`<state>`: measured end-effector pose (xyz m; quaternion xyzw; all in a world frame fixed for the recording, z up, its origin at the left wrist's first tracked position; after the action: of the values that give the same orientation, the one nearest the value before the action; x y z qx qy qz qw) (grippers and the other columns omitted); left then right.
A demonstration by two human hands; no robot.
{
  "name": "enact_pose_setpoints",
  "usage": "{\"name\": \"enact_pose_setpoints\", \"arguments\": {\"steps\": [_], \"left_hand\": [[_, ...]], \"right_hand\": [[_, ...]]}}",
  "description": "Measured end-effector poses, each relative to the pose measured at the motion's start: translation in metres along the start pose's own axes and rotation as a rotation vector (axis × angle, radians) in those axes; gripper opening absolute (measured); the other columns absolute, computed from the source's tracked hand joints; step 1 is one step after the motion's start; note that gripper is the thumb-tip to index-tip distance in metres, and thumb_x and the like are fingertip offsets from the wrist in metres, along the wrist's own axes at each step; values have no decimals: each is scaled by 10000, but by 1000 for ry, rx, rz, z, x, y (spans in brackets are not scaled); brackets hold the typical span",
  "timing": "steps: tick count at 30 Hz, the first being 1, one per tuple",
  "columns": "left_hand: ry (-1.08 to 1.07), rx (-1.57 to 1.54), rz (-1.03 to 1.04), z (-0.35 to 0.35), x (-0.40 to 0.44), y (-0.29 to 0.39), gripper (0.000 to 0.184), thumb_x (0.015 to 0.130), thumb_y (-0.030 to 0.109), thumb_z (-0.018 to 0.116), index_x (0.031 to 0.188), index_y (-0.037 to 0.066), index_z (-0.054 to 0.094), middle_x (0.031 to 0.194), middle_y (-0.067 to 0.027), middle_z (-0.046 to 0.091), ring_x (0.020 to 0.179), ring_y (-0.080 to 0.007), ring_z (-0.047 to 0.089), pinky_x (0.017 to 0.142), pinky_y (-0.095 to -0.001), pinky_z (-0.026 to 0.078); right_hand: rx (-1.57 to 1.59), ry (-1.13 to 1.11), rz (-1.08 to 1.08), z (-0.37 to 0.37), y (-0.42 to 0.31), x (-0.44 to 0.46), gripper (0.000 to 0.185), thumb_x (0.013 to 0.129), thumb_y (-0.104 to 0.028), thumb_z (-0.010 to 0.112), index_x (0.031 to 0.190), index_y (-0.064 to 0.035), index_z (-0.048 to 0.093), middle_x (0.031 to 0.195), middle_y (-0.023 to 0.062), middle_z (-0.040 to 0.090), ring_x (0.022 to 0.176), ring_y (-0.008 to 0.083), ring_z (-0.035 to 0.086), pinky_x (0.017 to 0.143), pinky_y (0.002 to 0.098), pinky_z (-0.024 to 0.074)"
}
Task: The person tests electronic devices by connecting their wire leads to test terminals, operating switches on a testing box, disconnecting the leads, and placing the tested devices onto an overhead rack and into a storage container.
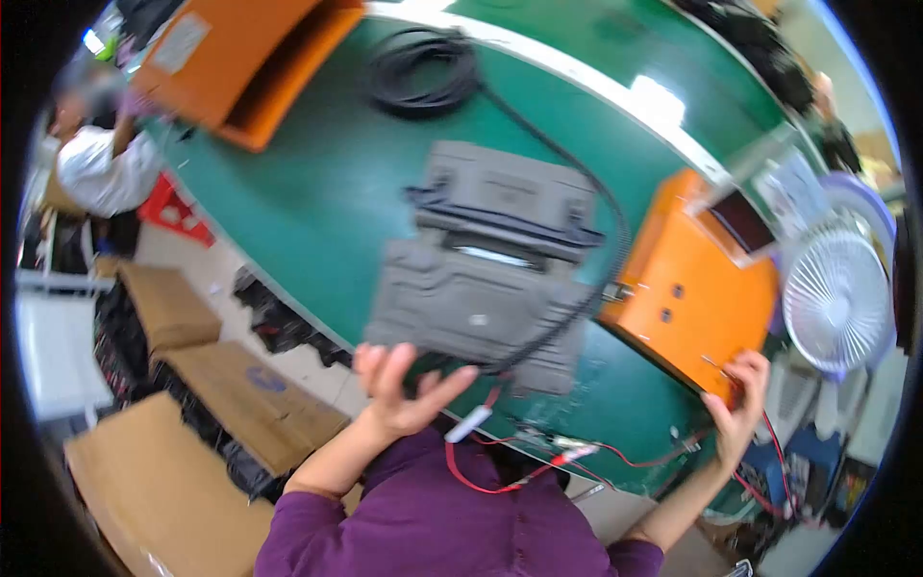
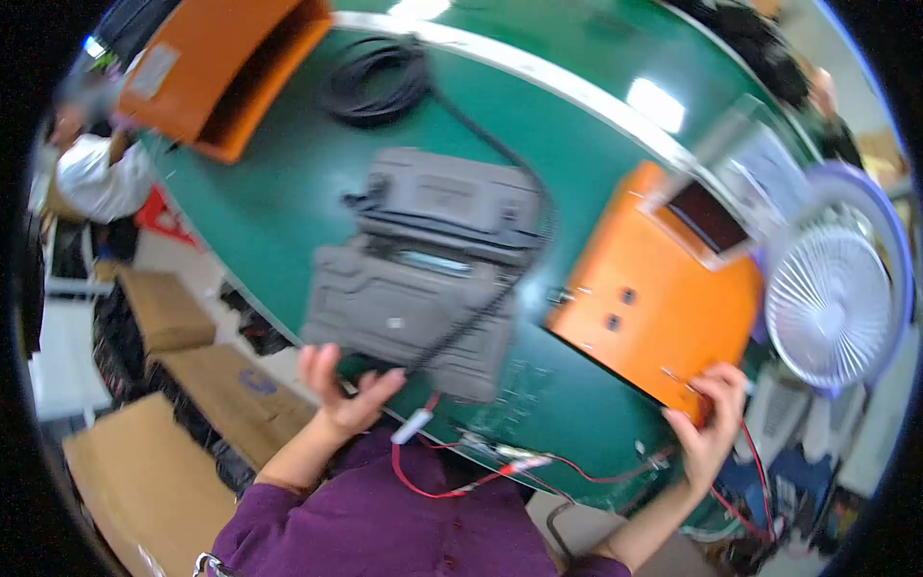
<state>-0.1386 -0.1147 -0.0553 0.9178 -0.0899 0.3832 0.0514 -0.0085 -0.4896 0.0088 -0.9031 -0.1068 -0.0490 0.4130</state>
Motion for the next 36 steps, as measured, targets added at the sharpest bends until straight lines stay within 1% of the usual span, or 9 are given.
{"name": "enact_pose_setpoints", "arguments": {"steps": [3,6,8,12,15,18,26,30,36], "left_hand": [[-6,-39,9,-1,-2,-2,326,850,86,559,1011,325,711,1351,-238,330,1279,-389,271,1068,-478,220],[-12,-49,-43,0,2,-1,296,820,30,585,942,262,723,1381,-279,298,1291,-445,254,1062,-504,230],[-25,-58,-66,-1,8,-2,279,815,12,592,955,219,718,1391,-277,289,1296,-460,241,1056,-506,251],[-86,-45,-90,-2,24,1,292,803,-10,604,983,191,714,1397,-252,300,1297,-446,257,1052,-500,259],[-80,-40,-116,-2,29,3,327,804,-18,598,1022,198,711,1397,-230,317,1291,-425,287,1052,-484,256],[-41,-32,-72,-2,35,6,342,786,-50,546,1031,128,706,1396,-223,342,1299,-416,307,1069,-483,227],[-79,-56,-82,-2,42,5,397,740,-65,546,1039,144,701,1410,-225,339,1322,-417,279,1084,-481,198],[-78,-57,-91,-2,41,4,409,737,-64,521,1046,138,699,1422,-218,329,1327,-416,273,1091,-479,187],[7,-116,-91,4,35,2,388,755,-61,486,1033,111,694,1422,-220,332,1334,-427,258,1087,-505,180]], "right_hand": [[-81,-16,-100,-1,-6,3,440,574,-224,809,925,-47,611,1025,94,499,972,245,510,846,333,416],[-16,2,-114,-2,-8,4,427,565,-123,816,938,-29,630,1032,88,520,961,225,538,842,320,435],[-57,-10,-136,-4,-10,2,404,580,-128,809,927,-22,632,1018,92,539,944,229,547,825,315,446],[-142,32,-198,-3,-14,0,384,599,-130,794,931,-22,635,1001,81,570,905,242,559,805,339,445],[-40,-17,-163,-8,-14,-1,387,635,-122,772,984,-27,636,1012,92,583,960,247,565,847,337,437],[-24,-38,-176,-14,-13,-1,314,699,-110,719,987,-22,633,1047,109,588,1002,260,574,872,332,440],[49,83,-103,-8,-12,-1,122,792,-39,641,905,6,645,961,100,611,877,213,609,763,292,475],[-1,144,-189,-9,-12,2,101,760,-55,681,840,0,655,898,98,619,850,201,611,746,283,473],[121,195,-126,-6,-4,5,88,739,-33,697,801,0,645,855,72,598,739,158,604,644,256,475]]}}
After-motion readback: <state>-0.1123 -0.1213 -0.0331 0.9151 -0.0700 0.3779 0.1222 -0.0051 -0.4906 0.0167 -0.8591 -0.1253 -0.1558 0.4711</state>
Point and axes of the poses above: each hand's wrist, its own x-axis towards the middle knuckle, its own z-axis out of the palm, y = z × x, the point moved 4 cm from there along x, towards the middle knuckle
